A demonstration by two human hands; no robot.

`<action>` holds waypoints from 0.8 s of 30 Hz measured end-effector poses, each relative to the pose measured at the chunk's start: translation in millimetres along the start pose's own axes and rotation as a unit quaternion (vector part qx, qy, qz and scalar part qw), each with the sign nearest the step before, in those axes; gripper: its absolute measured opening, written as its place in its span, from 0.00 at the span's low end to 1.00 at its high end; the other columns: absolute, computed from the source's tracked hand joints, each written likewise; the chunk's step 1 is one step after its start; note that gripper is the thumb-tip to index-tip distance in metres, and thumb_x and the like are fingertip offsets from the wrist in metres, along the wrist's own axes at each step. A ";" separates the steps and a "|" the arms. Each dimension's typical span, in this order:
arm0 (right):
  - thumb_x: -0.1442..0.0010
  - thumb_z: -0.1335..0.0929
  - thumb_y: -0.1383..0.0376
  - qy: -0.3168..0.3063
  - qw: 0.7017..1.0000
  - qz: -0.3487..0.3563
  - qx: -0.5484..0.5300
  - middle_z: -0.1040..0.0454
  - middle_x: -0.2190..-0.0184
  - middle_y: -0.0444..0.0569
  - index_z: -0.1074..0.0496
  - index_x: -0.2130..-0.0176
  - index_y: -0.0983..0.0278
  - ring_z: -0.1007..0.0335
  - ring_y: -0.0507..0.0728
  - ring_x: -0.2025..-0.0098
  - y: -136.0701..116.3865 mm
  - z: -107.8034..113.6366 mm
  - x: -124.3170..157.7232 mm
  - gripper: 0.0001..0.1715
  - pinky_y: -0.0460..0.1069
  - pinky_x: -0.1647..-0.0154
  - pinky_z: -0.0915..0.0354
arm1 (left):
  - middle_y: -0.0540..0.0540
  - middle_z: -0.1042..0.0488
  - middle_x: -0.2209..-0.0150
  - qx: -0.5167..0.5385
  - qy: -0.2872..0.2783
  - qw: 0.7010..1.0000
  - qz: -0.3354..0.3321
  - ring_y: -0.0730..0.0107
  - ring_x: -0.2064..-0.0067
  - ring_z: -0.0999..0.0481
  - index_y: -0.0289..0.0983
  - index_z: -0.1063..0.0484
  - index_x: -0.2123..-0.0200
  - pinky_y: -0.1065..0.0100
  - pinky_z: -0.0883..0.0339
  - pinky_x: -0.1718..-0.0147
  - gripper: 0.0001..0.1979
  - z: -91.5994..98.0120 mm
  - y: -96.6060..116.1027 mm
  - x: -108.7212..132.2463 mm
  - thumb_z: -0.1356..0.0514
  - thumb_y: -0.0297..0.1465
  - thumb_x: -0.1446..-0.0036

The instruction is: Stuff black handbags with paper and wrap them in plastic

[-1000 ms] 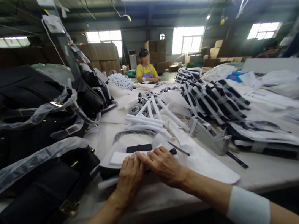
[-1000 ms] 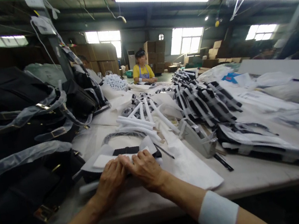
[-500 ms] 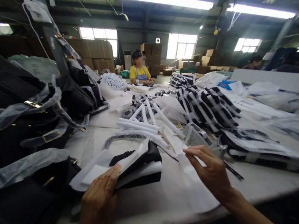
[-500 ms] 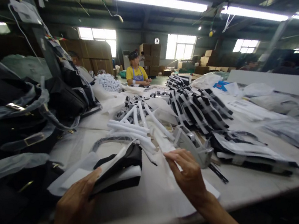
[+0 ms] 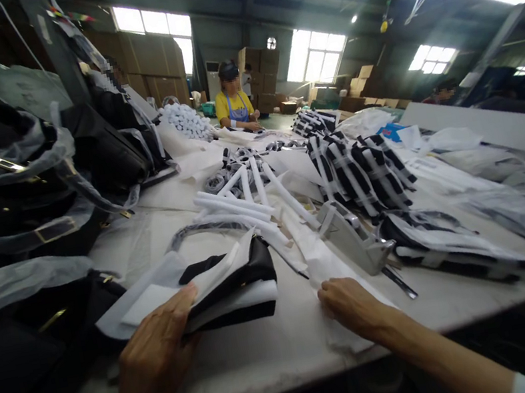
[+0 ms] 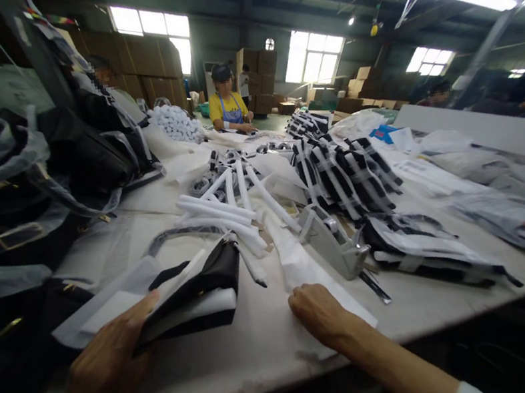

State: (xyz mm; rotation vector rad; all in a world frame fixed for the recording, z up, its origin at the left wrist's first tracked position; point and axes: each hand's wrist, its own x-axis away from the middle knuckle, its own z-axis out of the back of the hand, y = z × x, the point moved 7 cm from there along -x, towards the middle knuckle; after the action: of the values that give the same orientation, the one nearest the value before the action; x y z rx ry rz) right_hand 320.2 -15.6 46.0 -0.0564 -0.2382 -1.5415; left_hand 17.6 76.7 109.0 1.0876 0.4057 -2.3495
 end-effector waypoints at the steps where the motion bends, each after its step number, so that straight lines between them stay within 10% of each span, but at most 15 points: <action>1: 0.42 0.35 0.77 0.000 1.000 -0.001 -0.002 0.21 0.67 0.57 0.22 0.67 0.68 0.23 0.60 0.65 -1.1 -0.6 -0.1 0.12 0.49 0.68 0.36 | 0.42 0.22 0.50 0.001 0.003 1.000 -0.005 0.58 0.54 0.20 0.38 0.38 0.38 0.60 0.29 0.53 0.22 0.2 0.6 0.0 0.47 0.31 0.34; 13: 0.44 0.36 0.70 0.018 0.987 -0.079 -0.141 0.19 0.73 0.47 0.19 0.68 0.63 0.24 0.55 0.70 31.9 20.9 1.9 0.15 0.45 0.70 0.37 | 0.42 0.22 0.50 0.004 0.003 1.000 -0.002 0.59 0.54 0.20 0.36 0.33 0.43 0.61 0.30 0.53 0.17 0.5 1.5 0.7 0.47 0.30 0.34; 24: 0.52 0.30 0.59 0.062 0.798 -0.151 -0.580 0.18 0.62 0.53 0.18 0.69 0.66 0.25 0.60 0.56 52.8 24.4 7.7 0.14 0.51 0.51 0.34 | 0.43 0.22 0.50 0.016 0.007 1.000 0.018 0.58 0.52 0.21 0.37 0.36 0.40 0.61 0.30 0.52 0.23 -2.9 -1.6 5.3 0.44 0.28 0.38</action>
State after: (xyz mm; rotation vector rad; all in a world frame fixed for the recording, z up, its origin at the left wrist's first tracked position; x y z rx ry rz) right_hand 369.9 -16.9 77.2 -0.9214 0.8813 -1.7907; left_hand 15.6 77.7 103.1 1.1160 0.3524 -2.3258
